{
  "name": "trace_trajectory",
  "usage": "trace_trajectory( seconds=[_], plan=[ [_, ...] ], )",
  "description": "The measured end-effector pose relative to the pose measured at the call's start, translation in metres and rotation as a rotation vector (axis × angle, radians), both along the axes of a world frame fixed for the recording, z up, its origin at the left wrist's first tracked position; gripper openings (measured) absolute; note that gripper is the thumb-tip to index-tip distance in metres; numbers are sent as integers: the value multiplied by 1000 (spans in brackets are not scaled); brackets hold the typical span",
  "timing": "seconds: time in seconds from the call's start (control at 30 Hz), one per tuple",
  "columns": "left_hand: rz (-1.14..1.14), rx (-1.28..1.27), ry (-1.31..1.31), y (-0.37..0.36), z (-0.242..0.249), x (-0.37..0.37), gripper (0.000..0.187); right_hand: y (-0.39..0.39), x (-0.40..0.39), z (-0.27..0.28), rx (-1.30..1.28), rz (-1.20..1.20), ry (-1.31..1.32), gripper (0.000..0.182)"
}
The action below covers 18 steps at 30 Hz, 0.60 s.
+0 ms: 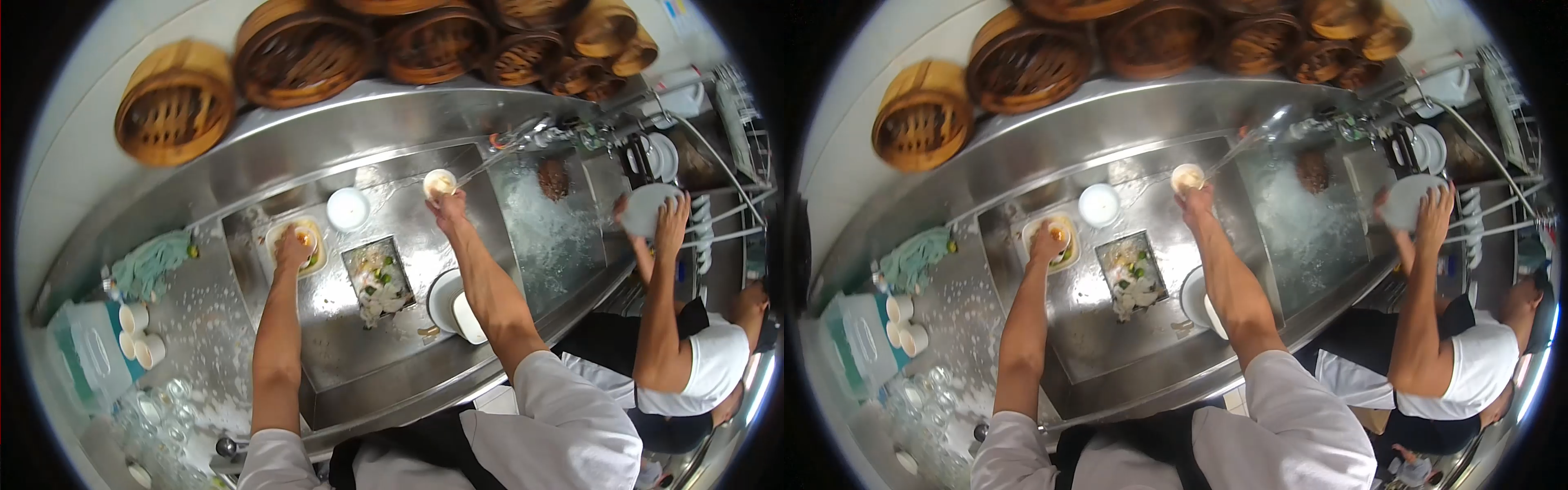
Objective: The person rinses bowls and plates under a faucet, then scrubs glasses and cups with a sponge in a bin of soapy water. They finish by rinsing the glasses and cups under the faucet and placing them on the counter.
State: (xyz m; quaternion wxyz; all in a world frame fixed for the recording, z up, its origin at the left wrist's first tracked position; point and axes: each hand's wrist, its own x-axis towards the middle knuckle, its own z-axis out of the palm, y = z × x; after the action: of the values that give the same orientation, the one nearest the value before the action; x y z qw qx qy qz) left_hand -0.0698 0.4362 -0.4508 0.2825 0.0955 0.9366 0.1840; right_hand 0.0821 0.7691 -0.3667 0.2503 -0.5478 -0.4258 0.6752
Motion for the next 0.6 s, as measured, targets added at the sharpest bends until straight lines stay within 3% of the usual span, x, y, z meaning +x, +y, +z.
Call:
trace_trajectory(
  seconds=[0.03,0.07,0.13,0.2,0.23,0.3,0.33,0.4,0.43,0.47,0.5,0.6],
  plan=[
    [-59,105,39,-7,-25,-6,82,16,8,-12,-136,185,7,35],
    [-97,14,121,0,-12,2,77,30,15,-21,-271,376,15,38],
    [-139,-82,210,7,15,10,73,27,19,-2,-333,418,-76,38],
    [-162,-134,300,7,28,18,60,26,24,-23,114,174,-81,26],
    [-173,-146,299,4,35,28,60,31,26,-46,288,238,-28,18],
    [48,116,479,11,48,42,52,37,31,-39,283,302,48,18],
    [39,107,478,25,47,51,52,40,34,-33,289,383,121,19],
    [391,649,539,61,45,85,50,45,45,-40,372,386,0,15],
    [394,594,627,95,65,102,49,45,57,-46,465,556,-255,17],
    [544,788,374,123,54,111,48,47,66,-51,561,723,-510,21],
    [686,976,105,150,40,118,47,50,77,-60,523,799,-572,25],
    [730,949,-462,231,69,135,42,64,93,-84,517,886,-498,26]
  ],
)
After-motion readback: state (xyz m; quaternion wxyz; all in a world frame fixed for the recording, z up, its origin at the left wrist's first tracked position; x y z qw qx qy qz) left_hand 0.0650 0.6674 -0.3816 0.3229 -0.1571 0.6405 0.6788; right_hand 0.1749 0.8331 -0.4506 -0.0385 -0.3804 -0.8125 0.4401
